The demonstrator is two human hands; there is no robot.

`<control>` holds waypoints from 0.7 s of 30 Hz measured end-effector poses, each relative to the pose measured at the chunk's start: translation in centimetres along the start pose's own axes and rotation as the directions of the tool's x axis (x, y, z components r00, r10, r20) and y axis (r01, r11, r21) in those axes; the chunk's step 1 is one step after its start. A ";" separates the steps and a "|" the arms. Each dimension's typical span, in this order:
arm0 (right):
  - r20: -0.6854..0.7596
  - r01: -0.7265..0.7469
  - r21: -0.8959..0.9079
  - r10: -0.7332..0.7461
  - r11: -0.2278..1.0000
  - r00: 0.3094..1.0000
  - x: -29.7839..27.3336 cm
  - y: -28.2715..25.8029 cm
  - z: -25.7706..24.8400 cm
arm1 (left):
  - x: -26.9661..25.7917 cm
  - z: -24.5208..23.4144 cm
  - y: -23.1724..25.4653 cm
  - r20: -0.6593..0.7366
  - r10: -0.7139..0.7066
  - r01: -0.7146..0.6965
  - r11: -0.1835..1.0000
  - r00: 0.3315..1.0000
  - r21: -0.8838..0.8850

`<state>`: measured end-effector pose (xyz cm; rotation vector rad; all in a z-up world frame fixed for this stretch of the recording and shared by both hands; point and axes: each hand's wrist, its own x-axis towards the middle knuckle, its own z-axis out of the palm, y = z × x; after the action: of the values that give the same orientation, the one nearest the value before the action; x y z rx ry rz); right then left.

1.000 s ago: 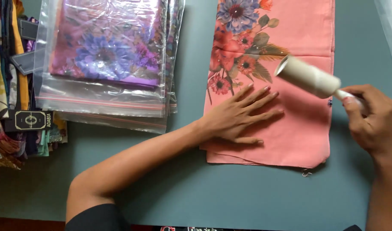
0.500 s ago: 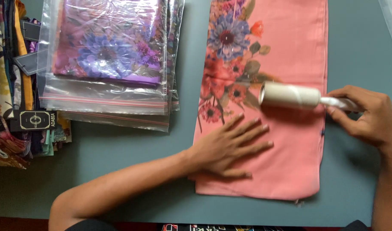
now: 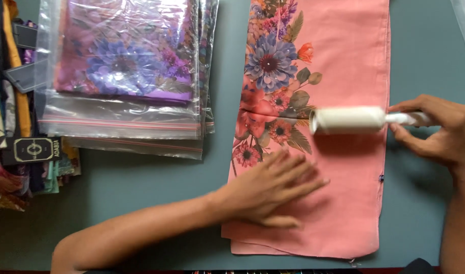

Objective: The person seals a floral garment in a plastic bag, then unfolds a pink floral garment on a table, uses a lint roller to clean it, and folds it.

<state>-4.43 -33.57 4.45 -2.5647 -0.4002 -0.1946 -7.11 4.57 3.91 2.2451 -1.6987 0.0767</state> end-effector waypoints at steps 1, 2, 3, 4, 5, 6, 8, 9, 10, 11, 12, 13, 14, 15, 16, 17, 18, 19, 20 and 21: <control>0.005 -0.005 0.001 0.005 1.000 1.000 -0.3 0.3 0.2 | 0.3 0.0 -1.1 0.001 0.000 0.000 1.000 1.000 -0.007; 0.000 -0.038 -0.034 0.038 0.999 0.999 -0.5 0.7 0.4 | 0.5 0.0 -2.3 -0.052 -0.002 0.004 1.000 0.999 0.028; -0.008 -0.066 -0.069 0.066 0.995 0.998 -0.5 1.0 0.7 | 0.8 -0.1 -3.6 -0.107 -0.004 0.011 0.998 0.994 0.067; -0.005 -0.066 -0.069 0.065 0.995 0.998 -0.4 2.1 1.2 | 0.6 0.3 -4.5 -0.107 -0.006 0.013 0.998 0.994 0.065; -0.067 -0.062 -0.149 0.053 0.987 0.996 -0.5 3.3 1.7 | 0.5 0.7 -5.3 -0.042 -0.039 0.044 0.992 0.998 0.122; -0.126 -0.061 -0.225 0.034 0.972 0.991 -0.5 4.5 2.1 | 0.4 1.1 -6.2 0.021 -0.075 0.070 0.981 0.997 0.180; -0.154 -0.015 -0.208 -0.018 0.978 0.988 0.5 7.1 2.6 | 0.3 1.0 -6.3 0.027 -0.108 0.104 0.988 0.994 0.118; -0.185 0.033 -0.194 -0.070 0.980 0.980 1.1 8.3 2.8 | 0.2 0.9 -6.4 0.035 -0.139 0.137 0.989 0.990 0.057; -0.187 0.032 -0.193 -0.069 0.981 0.980 2.1 9.9 2.6 | 0.3 0.8 -6.6 0.036 -0.138 0.135 0.989 0.990 0.059; -0.103 0.069 -0.147 -0.084 0.987 0.991 3.0 11.4 2.4 | 0.3 0.8 -6.6 0.030 -0.135 0.134 0.990 0.990 0.054; -0.018 0.103 -0.097 -0.105 0.990 0.994 4.0 12.8 2.3 | 0.2 0.7 -6.5 0.025 -0.133 0.132 0.990 0.991 0.049; -0.018 0.106 -0.096 -0.109 0.990 0.994 5.5 14.8 2.9 | 0.2 0.8 -6.5 0.023 -0.136 0.134 0.990 0.990 0.051; -0.016 0.106 -0.204 -0.111 0.973 0.994 7.0 16.7 3.5 | 0.1 0.8 -6.5 0.019 -0.144 0.143 0.989 0.989 0.046; -0.012 0.105 -0.310 -0.115 0.945 0.993 8.5 18.6 4.0 | 0.1 0.8 -6.4 0.013 -0.153 0.153 0.987 0.988 0.041; -0.010 0.110 -0.311 -0.119 0.944 0.993 10.4 21.3 4.6 | 0.1 0.8 -6.4 0.010 -0.157 0.156 0.987 0.988 0.042; -0.110 0.133 -0.248 -0.164 0.960 0.980 12.3 24.0 5.3 | 0.1 0.8 -6.4 0.014 -0.160 0.159 0.986 0.987 0.058; -0.209 0.166 -0.184 -0.204 0.969 0.956 14.3 26.6 6.0 | 0.1 0.8 -6.4 0.017 -0.163 0.161 0.984 0.986 0.074; -0.210 0.168 -0.181 -0.204 0.969 0.956 14.4 27.1 6.2 | 0.1 0.7 -6.4 0.020 -0.166 0.164 0.984 0.986 0.075; -0.222 0.135 -0.163 -0.170 0.977 0.960 14.6 27.6 6.3 | 0.1 0.7 -6.4 0.023 -0.168 0.166 0.983 0.986 0.078; -0.233 0.100 -0.145 -0.132 0.984 0.964 14.6 28.2 6.5 | 0.2 0.6 -6.4 0.028 -0.168 0.166 0.983 0.985 0.078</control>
<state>18.79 -49.55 -11.54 -2.6058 -0.4580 -0.5885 -1.12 5.77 1.95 2.4486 -1.5410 0.0640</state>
